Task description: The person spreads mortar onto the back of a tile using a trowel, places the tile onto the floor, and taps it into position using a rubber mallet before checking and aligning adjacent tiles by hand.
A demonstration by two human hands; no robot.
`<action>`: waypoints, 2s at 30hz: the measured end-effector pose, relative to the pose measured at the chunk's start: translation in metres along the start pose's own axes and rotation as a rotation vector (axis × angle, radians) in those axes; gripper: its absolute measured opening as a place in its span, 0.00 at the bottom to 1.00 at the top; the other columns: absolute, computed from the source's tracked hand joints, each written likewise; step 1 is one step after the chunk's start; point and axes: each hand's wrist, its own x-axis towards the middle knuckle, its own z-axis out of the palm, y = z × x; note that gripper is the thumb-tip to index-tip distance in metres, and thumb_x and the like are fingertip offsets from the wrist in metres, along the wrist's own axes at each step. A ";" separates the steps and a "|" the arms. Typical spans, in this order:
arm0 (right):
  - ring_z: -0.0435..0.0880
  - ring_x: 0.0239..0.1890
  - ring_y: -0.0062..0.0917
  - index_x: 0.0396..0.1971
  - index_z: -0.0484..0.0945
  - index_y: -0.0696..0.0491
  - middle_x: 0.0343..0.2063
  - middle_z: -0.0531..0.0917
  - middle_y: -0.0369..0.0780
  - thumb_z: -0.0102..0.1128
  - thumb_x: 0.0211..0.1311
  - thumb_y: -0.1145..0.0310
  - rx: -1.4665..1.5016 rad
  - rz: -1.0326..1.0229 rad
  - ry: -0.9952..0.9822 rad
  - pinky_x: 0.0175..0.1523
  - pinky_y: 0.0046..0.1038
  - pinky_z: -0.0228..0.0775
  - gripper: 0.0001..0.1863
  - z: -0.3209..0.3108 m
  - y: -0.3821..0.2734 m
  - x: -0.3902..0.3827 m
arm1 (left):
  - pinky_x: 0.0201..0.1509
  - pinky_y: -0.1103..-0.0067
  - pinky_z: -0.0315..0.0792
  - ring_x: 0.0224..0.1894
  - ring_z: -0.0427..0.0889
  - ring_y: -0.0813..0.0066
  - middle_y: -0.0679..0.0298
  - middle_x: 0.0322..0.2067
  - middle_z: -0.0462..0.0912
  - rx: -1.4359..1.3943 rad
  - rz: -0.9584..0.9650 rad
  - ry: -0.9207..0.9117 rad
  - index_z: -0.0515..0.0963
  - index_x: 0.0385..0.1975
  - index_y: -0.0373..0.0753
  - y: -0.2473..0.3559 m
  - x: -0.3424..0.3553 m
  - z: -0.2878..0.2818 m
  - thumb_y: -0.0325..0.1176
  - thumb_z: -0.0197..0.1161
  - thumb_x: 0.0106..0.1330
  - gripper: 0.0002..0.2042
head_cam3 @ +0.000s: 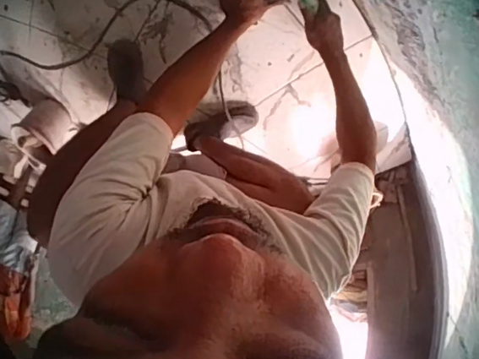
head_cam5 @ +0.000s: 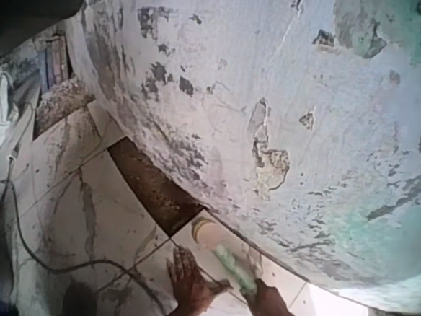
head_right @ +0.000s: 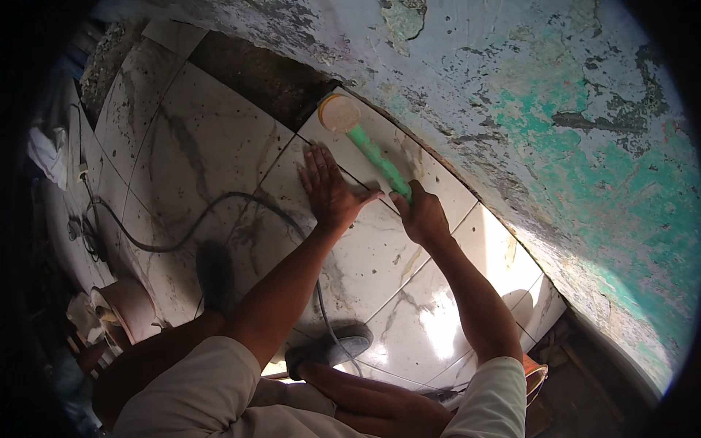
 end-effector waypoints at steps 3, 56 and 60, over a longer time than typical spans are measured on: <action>0.84 0.32 0.57 0.43 0.73 0.63 0.24 0.82 0.59 0.54 0.73 0.49 -0.028 0.019 -0.013 0.36 0.49 0.73 0.26 0.003 -0.004 0.006 | 0.77 0.47 0.41 0.79 0.40 0.46 0.39 0.75 0.44 -0.036 -0.006 -0.005 0.46 0.73 0.23 -0.001 -0.001 0.001 0.79 0.65 0.38 0.72; 0.67 0.14 0.17 0.31 0.65 0.49 0.18 0.67 0.32 0.48 0.75 0.42 1.579 0.541 0.928 0.18 0.24 0.64 0.24 0.114 0.051 -0.232 | 0.80 0.56 0.37 0.79 0.44 0.58 0.55 0.77 0.49 0.128 1.329 -0.611 0.54 0.75 0.42 0.101 -0.075 0.030 0.63 0.56 0.66 0.43; 0.67 0.14 0.17 0.31 0.65 0.50 0.17 0.68 0.32 0.47 0.75 0.42 1.541 0.565 1.039 0.18 0.23 0.64 0.24 0.108 0.069 -0.249 | 0.80 0.56 0.45 0.76 0.55 0.54 0.52 0.73 0.57 -0.069 1.594 -1.101 0.59 0.72 0.37 0.111 -0.125 0.027 0.59 0.57 0.68 0.40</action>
